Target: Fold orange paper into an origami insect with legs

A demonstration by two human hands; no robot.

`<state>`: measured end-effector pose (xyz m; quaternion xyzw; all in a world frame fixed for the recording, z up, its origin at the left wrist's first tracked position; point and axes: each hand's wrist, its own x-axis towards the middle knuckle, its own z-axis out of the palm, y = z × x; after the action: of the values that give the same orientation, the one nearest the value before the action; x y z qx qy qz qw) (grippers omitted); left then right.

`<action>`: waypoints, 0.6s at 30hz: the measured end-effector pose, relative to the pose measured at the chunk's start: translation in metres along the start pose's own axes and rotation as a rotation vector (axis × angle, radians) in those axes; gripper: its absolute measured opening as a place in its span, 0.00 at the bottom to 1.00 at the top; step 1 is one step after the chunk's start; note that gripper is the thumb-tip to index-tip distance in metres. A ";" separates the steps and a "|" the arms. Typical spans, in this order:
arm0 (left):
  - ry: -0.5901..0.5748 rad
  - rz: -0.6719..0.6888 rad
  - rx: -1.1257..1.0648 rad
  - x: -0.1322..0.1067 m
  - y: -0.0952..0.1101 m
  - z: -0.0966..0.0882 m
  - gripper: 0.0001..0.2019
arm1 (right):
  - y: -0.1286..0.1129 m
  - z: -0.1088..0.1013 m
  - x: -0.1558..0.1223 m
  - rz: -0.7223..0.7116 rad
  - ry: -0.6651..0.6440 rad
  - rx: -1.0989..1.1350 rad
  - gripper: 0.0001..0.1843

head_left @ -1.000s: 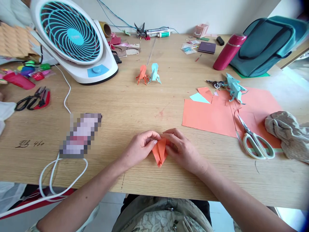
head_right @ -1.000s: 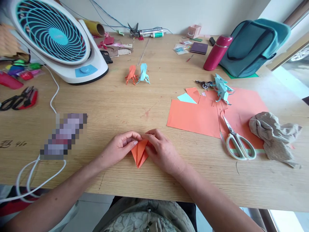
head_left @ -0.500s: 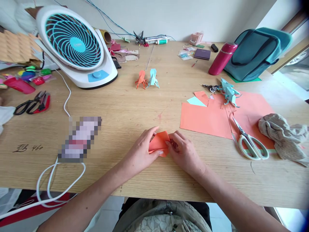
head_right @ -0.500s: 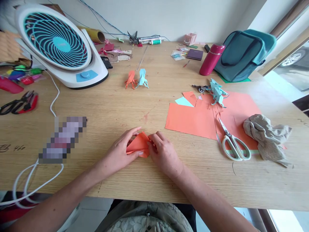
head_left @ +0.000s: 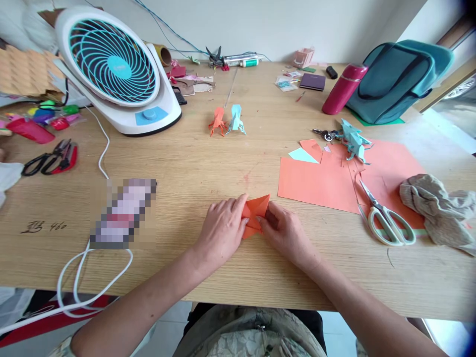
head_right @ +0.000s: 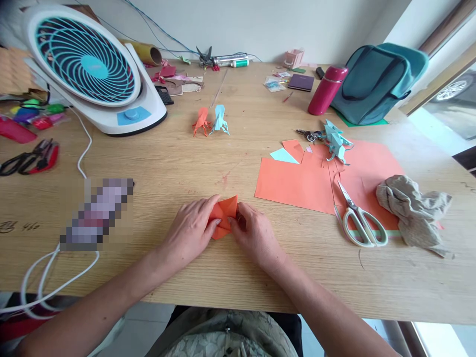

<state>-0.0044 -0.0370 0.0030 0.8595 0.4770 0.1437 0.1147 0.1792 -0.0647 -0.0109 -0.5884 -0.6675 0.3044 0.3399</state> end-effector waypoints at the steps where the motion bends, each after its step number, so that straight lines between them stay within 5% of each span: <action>1: -0.017 0.019 -0.014 0.001 0.002 0.002 0.24 | 0.000 -0.001 0.001 0.016 -0.013 0.008 0.08; 12: 0.131 0.174 -0.245 -0.005 -0.008 0.020 0.24 | 0.000 -0.005 0.005 0.036 -0.079 0.018 0.05; 18: 0.133 0.107 -0.313 -0.005 -0.009 0.018 0.19 | 0.001 -0.004 0.006 0.067 -0.062 0.054 0.05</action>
<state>-0.0074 -0.0380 -0.0175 0.8439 0.4086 0.2787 0.2077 0.1826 -0.0588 -0.0082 -0.5915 -0.6491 0.3514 0.3245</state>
